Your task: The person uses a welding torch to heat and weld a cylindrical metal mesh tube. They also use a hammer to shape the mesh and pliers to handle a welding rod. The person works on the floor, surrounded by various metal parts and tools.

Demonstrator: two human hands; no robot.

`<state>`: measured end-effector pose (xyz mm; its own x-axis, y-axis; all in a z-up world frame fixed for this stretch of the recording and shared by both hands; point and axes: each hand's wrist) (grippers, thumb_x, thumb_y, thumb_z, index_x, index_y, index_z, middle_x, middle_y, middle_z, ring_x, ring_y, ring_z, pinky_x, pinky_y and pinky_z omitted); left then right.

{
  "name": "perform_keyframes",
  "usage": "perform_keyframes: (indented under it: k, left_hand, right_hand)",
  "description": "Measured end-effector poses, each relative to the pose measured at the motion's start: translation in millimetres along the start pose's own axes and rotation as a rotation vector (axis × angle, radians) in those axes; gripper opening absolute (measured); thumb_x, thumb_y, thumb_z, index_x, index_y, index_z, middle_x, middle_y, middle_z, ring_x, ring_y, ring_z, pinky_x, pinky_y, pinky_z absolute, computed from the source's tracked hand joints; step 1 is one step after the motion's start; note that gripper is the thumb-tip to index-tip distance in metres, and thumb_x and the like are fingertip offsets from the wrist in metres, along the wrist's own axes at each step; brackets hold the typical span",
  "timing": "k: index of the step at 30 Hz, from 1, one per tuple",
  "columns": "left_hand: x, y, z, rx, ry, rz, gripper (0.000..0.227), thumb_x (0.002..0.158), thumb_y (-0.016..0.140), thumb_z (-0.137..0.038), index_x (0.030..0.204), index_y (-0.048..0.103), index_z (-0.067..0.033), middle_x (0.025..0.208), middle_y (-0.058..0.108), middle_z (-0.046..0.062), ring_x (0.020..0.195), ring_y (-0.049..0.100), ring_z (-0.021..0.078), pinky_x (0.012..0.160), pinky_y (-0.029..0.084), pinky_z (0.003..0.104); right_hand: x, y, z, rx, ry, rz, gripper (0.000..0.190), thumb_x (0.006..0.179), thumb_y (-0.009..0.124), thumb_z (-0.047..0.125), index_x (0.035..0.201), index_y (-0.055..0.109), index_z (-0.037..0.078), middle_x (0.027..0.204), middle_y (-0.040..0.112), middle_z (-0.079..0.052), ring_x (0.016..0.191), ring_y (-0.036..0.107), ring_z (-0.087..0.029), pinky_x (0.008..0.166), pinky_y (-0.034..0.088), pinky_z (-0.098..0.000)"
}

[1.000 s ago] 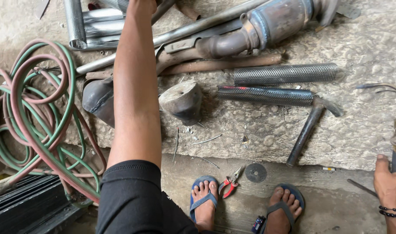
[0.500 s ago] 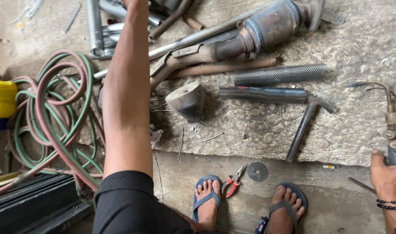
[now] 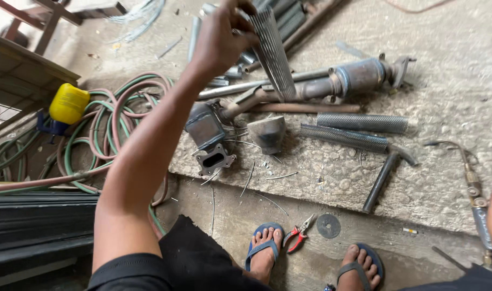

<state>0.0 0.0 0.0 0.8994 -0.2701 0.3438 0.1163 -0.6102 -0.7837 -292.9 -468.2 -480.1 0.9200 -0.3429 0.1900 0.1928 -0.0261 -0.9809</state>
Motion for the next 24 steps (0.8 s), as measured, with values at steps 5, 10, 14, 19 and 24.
perform_keyframes:
  k: [5, 10, 14, 19, 24]
  left_hand:
    - [-73, -31, -87, -0.287, -0.075, 0.23, 0.047, 0.085, 0.065, 0.009, 0.124, 0.048, -0.0092, 0.099, 0.073, 0.014, 0.09, 0.075, 0.0243, 0.08, 0.067, 0.034]
    - [-111, -39, -142, -0.331, -0.163, 0.399, 0.049, 0.083, 0.064, 0.007, 0.126, 0.048, -0.0091, 0.098, 0.073, 0.012, 0.093, 0.074, 0.0242, 0.082, 0.064, 0.037]
    - [-135, -15, -134, -0.313, -0.103, 0.44, 0.052, 0.078, 0.075, -0.015, 0.124, 0.051, -0.0228, 0.088, 0.075, 0.004, 0.083, 0.075, 0.0252, 0.076, 0.058, 0.039]
    - [-153, -5, -134, -0.335, -0.018, 0.392, 0.045, 0.075, 0.078, -0.017, 0.114, 0.055, -0.0188, 0.086, 0.075, 0.004, 0.082, 0.073, 0.0249, 0.074, 0.059, 0.038]
    - [-166, -5, -127, -0.258, 0.335, 0.323, 0.031, 0.077, 0.079, -0.021, 0.103, 0.063, -0.0176, 0.111, 0.063, 0.007, 0.109, 0.059, 0.0374, 0.091, 0.051, 0.048]
  right_hand:
    - [-181, -186, 185, -0.489, 0.058, 0.104, 0.04, 0.104, 0.024, 0.026, 0.138, 0.04, 0.016, 0.149, 0.05, -0.004, 0.134, 0.054, -0.015, 0.118, 0.033, -0.0364]
    - [147, -465, 179, 0.955, -0.867, 0.283, 0.042, 0.087, 0.063, 0.009, 0.127, 0.054, -0.002, 0.121, 0.06, -0.021, 0.106, 0.064, -0.029, 0.099, 0.053, -0.0373]
    - [131, -459, 232, 0.977, -1.047, 0.416, 0.049, 0.089, 0.062, 0.01, 0.135, 0.049, -0.003, 0.123, 0.055, -0.028, 0.1, 0.066, -0.04, 0.089, 0.054, -0.0527]
    - [114, -452, 238, 1.028, -0.985, 0.505, 0.026, 0.093, 0.065, 0.026, 0.108, 0.068, 0.005, 0.104, 0.068, -0.015, 0.1, 0.069, -0.032, 0.089, 0.054, -0.0479]
    - [103, -434, 232, 1.06, -0.976, 0.558, 0.02, 0.091, 0.067, 0.027, 0.104, 0.071, 0.011, 0.098, 0.069, -0.011, 0.101, 0.068, -0.03, 0.083, 0.054, -0.047]
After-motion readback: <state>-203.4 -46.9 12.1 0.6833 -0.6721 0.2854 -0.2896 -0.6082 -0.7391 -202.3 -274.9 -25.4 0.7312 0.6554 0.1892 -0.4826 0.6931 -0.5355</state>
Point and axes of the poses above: each hand's wrist, its own x-axis towards the middle knuckle, its own y-axis out of the palm, z = x × y
